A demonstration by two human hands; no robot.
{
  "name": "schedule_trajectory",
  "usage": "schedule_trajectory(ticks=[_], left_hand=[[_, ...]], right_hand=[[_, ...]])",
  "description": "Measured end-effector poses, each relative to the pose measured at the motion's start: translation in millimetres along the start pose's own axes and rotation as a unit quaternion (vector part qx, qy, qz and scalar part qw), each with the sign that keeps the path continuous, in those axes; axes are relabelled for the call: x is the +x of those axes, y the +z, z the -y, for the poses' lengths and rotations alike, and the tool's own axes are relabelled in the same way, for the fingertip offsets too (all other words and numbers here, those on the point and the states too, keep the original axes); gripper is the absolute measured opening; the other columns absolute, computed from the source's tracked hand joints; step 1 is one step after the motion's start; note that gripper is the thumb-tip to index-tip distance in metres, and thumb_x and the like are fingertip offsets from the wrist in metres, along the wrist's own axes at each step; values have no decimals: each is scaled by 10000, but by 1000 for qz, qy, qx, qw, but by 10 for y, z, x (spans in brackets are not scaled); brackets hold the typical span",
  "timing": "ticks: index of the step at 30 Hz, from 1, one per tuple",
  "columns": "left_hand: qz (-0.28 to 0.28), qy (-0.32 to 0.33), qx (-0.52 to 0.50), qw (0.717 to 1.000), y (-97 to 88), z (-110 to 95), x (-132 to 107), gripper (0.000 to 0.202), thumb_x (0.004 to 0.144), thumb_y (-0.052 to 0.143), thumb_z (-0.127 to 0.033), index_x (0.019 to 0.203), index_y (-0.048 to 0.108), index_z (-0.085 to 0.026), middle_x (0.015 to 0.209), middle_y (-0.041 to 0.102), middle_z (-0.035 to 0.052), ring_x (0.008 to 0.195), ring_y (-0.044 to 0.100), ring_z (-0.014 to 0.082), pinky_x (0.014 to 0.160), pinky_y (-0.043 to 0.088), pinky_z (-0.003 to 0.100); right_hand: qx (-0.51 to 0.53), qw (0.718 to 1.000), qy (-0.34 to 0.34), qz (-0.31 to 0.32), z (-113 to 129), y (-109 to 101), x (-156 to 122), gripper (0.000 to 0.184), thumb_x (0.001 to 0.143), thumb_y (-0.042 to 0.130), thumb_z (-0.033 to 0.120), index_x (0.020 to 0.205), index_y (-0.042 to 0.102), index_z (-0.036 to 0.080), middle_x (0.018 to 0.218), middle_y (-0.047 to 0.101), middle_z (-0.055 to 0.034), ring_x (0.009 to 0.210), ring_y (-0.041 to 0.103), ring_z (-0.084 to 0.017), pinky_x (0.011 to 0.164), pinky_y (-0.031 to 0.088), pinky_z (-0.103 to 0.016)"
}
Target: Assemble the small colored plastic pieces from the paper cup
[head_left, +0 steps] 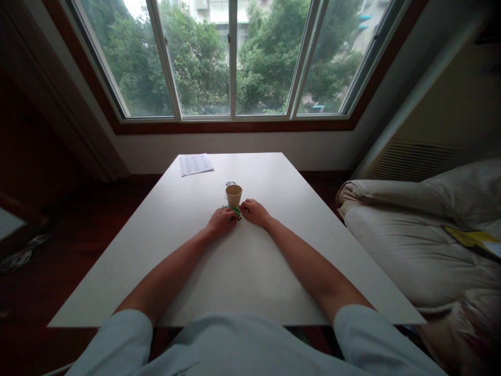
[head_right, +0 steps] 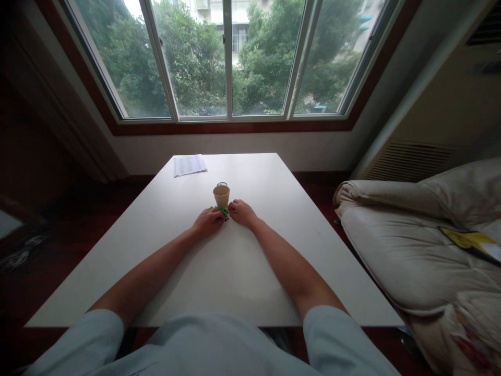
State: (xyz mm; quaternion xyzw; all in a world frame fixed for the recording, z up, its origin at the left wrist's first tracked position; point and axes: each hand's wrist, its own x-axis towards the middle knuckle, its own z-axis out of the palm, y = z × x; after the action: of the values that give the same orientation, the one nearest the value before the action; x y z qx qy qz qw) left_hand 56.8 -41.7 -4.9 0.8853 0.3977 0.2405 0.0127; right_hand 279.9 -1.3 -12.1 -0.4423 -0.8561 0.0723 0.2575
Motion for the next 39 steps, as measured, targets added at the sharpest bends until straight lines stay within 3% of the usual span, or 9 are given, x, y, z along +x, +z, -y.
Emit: schedule_trajectory(ticks=[3,10,25,39], left_hand=[[-1,3,2,1000,10,9,-3,143,918,603,-209,919,743,-240,1020,737,63,929,667,223,840,504,346],[4,3,-3,1000,-10,6,0,138,913,611,-211,918,745,-239,1020,736,63,930,666,220,850,508,344],[3,-8,-15,1000,1,12,-4,137,907,620,-205,924,750,-245,1027,738,61,951,668,224,880,509,358],[6,-8,-13,1000,-12,4,-4,143,920,606,-222,930,747,-244,1042,738,63,954,667,223,882,504,357]], right_hand=[[-13,1000,3,3,-12,-17,-6,158,867,636,129,971,728,203,968,658,-59,959,582,-201,845,445,-274],[-50,999,21,5,7,-36,-10,134,939,610,170,980,733,204,988,661,-75,1003,570,-211,879,439,-289],[-38,999,37,4,48,-57,-4,148,974,588,185,989,733,209,997,663,-77,1008,568,-209,874,435,-292],[-59,996,69,-8,72,-73,-16,68,908,677,270,940,701,216,951,646,-67,953,557,-216,815,424,-298]])
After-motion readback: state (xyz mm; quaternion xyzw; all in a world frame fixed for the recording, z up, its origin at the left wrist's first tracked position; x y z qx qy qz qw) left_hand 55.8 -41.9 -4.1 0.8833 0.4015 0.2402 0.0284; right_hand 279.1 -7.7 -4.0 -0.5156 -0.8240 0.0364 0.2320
